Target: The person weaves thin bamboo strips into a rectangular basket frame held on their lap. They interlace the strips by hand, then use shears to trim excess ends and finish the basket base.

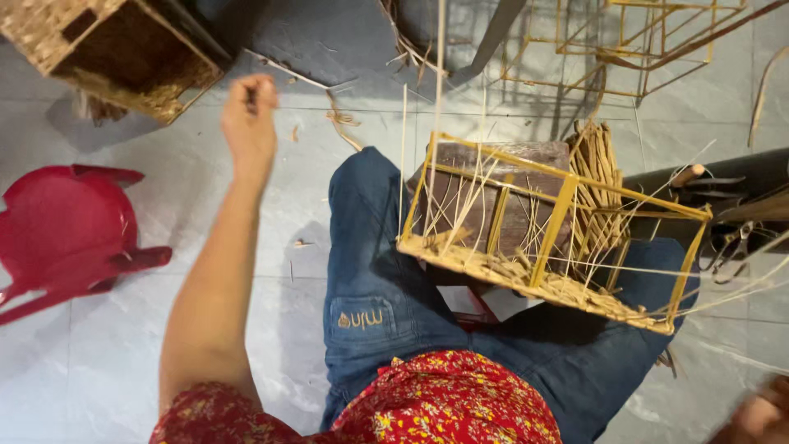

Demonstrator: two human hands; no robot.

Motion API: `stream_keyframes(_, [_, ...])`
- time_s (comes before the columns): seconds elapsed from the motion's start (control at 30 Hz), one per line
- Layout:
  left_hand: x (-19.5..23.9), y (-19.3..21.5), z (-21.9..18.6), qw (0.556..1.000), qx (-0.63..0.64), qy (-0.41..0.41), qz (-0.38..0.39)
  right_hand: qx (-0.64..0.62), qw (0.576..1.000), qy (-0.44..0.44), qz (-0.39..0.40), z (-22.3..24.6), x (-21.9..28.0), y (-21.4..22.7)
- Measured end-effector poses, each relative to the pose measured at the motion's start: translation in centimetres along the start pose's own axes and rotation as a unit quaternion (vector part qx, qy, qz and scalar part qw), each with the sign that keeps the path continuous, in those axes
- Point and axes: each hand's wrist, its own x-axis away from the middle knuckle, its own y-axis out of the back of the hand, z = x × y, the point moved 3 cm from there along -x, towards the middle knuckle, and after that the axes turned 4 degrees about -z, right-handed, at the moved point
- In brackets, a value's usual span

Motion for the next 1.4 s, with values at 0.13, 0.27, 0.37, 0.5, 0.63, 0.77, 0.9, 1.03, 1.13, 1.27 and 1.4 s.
stream_keyframes(0.13, [-3.5,-1.6,1.2,0.997,0.049,0.05,0.046,-0.056,0.995,-0.075,-0.038,-4.1,-1.8,3.7])
stream_keyframes(0.27, [-0.2,-4.2,-2.2,0.967,0.166,0.121,0.154,0.036,0.986,-0.1,-0.125,-8.5,-1.3,3.0])
stream_keyframes(0.37, [3.5,-5.3,-5.6,0.96,0.129,0.178,0.175,-0.041,0.979,-0.139,-0.145,-9.6,-0.3,0.7])
stream_keyframes(0.5, [8.2,-5.2,-8.6,0.952,0.148,0.205,0.173,-0.011,0.985,-0.117,-0.125,-8.7,0.6,-2.6])
stream_keyframes(0.63, [12.7,-3.5,-8.8,0.947,0.142,0.213,0.196,0.092,0.983,-0.091,-0.127,-9.2,3.2,-7.7])
stream_keyframes(0.77, [15.6,-2.5,-9.0,0.873,0.301,0.297,0.241,0.2,0.977,-0.062,-0.045,-9.2,4.4,-11.2])
stream_keyframes(0.9, [16.2,-2.3,-11.6,0.909,0.158,0.275,0.271,0.159,0.975,0.019,-0.152,-7.3,-1.0,-5.3])
stream_keyframes(1.03, [16.7,-3.1,-14.9,0.934,0.068,0.252,0.243,0.352,0.91,0.126,-0.181,-7.7,-11.2,4.0])
stream_keyframes(1.13, [16.4,-4.0,-16.3,0.934,0.101,0.247,0.236,0.564,0.786,0.211,-0.139,-10.2,-16.9,8.8])
stream_keyframes(1.27, [16.0,-4.9,-16.5,0.906,0.117,0.335,0.23,0.684,0.68,0.251,-0.087,-12.8,-20.5,10.7])
stream_keyframes(1.4, [16.0,-5.5,-16.2,0.899,0.175,0.335,0.223,0.716,0.664,0.196,-0.089,-14.2,-21.3,11.2])
